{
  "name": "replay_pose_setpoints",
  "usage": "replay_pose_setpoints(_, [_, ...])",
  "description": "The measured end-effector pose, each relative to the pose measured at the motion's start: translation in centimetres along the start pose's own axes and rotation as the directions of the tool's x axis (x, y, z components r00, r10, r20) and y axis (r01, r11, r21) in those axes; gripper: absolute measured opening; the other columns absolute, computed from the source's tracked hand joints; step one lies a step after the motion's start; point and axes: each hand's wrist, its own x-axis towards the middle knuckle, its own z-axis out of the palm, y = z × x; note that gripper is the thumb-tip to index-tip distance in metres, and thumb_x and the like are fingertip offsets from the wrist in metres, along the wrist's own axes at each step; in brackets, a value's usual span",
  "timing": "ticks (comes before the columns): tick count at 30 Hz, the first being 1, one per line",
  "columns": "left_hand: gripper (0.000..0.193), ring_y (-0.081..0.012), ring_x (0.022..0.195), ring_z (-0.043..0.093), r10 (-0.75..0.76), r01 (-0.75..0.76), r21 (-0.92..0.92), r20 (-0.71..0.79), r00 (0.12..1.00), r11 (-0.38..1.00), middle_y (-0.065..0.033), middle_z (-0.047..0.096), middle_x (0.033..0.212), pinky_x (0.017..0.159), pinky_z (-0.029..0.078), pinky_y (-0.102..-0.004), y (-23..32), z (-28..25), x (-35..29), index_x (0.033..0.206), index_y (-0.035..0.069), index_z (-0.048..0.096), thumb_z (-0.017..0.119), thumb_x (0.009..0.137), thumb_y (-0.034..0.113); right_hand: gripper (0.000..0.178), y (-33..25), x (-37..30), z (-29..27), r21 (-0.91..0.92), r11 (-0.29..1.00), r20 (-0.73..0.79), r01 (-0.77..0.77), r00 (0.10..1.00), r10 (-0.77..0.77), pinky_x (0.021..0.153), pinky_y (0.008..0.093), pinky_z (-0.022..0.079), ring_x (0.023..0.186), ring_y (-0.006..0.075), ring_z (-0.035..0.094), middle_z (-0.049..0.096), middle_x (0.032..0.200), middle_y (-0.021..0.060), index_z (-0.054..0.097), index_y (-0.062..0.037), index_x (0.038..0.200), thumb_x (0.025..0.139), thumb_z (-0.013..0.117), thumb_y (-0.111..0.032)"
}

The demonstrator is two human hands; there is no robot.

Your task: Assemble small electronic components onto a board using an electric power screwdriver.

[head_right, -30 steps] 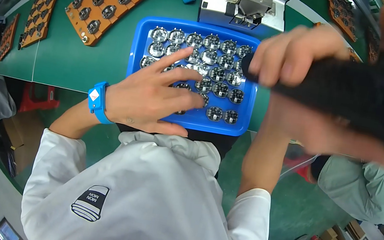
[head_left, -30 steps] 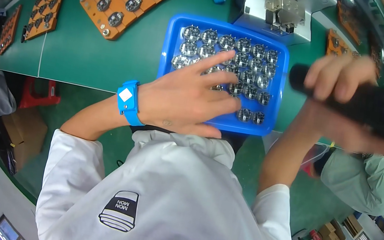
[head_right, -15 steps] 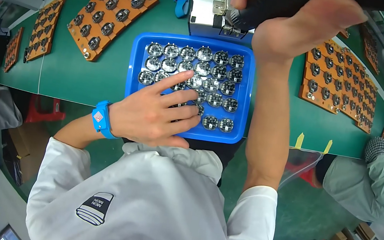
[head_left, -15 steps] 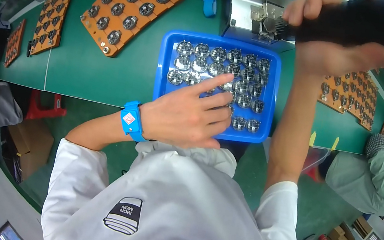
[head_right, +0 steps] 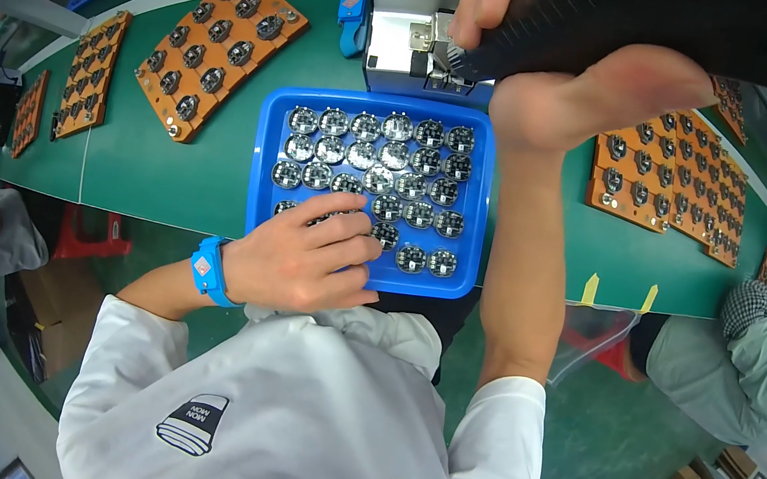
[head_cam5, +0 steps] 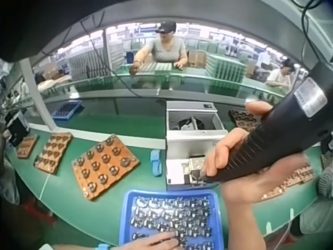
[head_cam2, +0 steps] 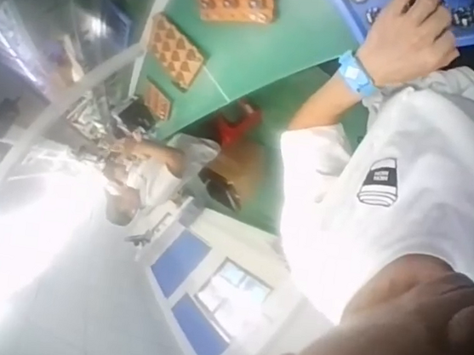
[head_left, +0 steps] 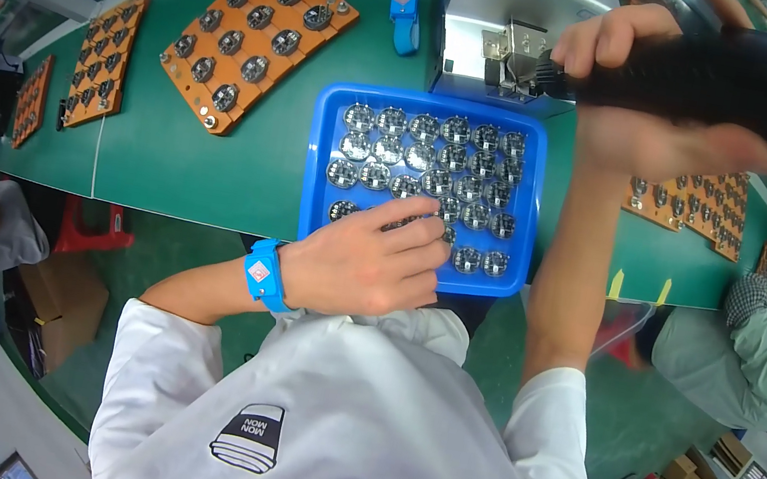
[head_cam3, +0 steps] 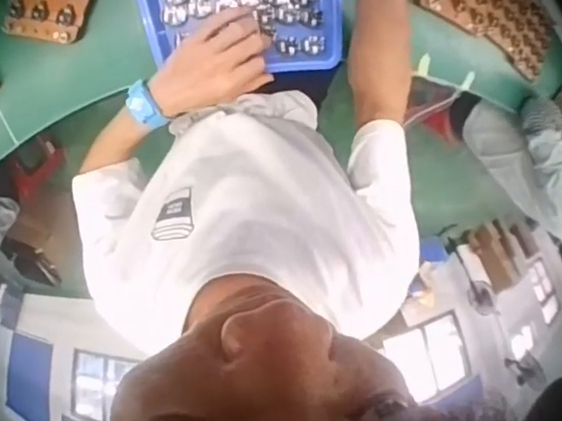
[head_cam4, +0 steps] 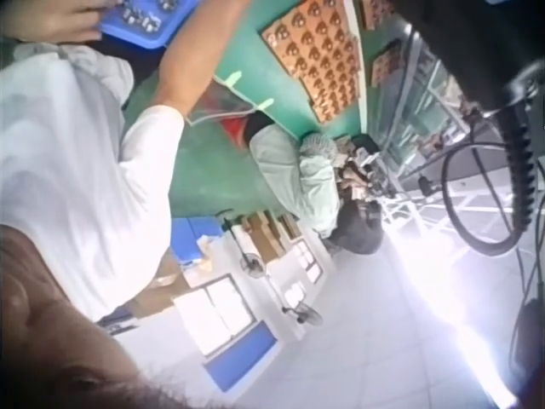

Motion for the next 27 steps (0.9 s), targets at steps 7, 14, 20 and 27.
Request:
replay_pose_setpoints(7, [0.031,-0.0277,0.101,0.062,-0.054,0.053,0.007,0.022,0.998,0.999,-0.0086,0.068,0.101,0.101,0.049,-0.0471,0.6,-0.3,-0.1,0.071,0.004,0.061,0.084,0.071,0.026,0.114,3.9,0.9,1.6,0.868,0.497,0.13,-0.021,0.974,-0.186,0.046,0.0324,0.051,0.044,0.0197,0.055,0.055,0.058,0.0097,0.041,-0.0019,0.136,0.076,0.031,-0.099])
replay_pose_setpoints(14, [0.033,-0.0255,0.097,0.062,-0.135,0.136,0.042,-0.025,0.99,0.99,-0.0065,0.067,0.098,0.1,0.05,-0.0479,1.1,-0.6,-0.6,0.068,0.006,0.059,0.085,0.065,0.026,0.115,5.4,2.2,0.9,0.764,0.635,0.223,0.112,0.878,-0.423,0.046,0.0306,0.05,0.045,0.0167,0.054,0.055,0.059,0.0096,0.043,0.0002,0.133,0.076,0.031,-0.099])
replay_pose_setpoints(20, [0.027,-0.0276,0.107,0.06,-0.16,0.16,0.0,-0.02,0.987,0.987,-0.0086,0.063,0.105,0.106,0.047,-0.0491,1.4,-0.9,-0.6,0.085,0.007,0.06,0.077,0.071,0.022,0.129,-4.3,-3.0,-1.0,-0.053,0.979,0.306,-0.197,0.93,0.203,0.059,0.0437,0.051,0.064,0.0243,0.057,0.057,0.082,0.0112,0.019,-0.0075,0.159,0.072,0.033,-0.102])
replay_pose_setpoints(27, [0.016,-0.0293,0.115,0.064,0.03,-0.028,-0.05,0.03,0.999,0.998,-0.0057,0.071,0.114,0.111,0.047,-0.0534,0.4,-0.5,0.2,0.09,0.012,0.066,0.075,0.078,0.017,0.12,-10.1,-9.8,0.6,-0.143,0.946,0.11,-0.292,0.945,0.309,0.054,0.0432,0.052,0.056,0.0273,0.056,0.055,0.079,0.0127,0.014,-0.0154,0.16,0.076,0.042,-0.097])
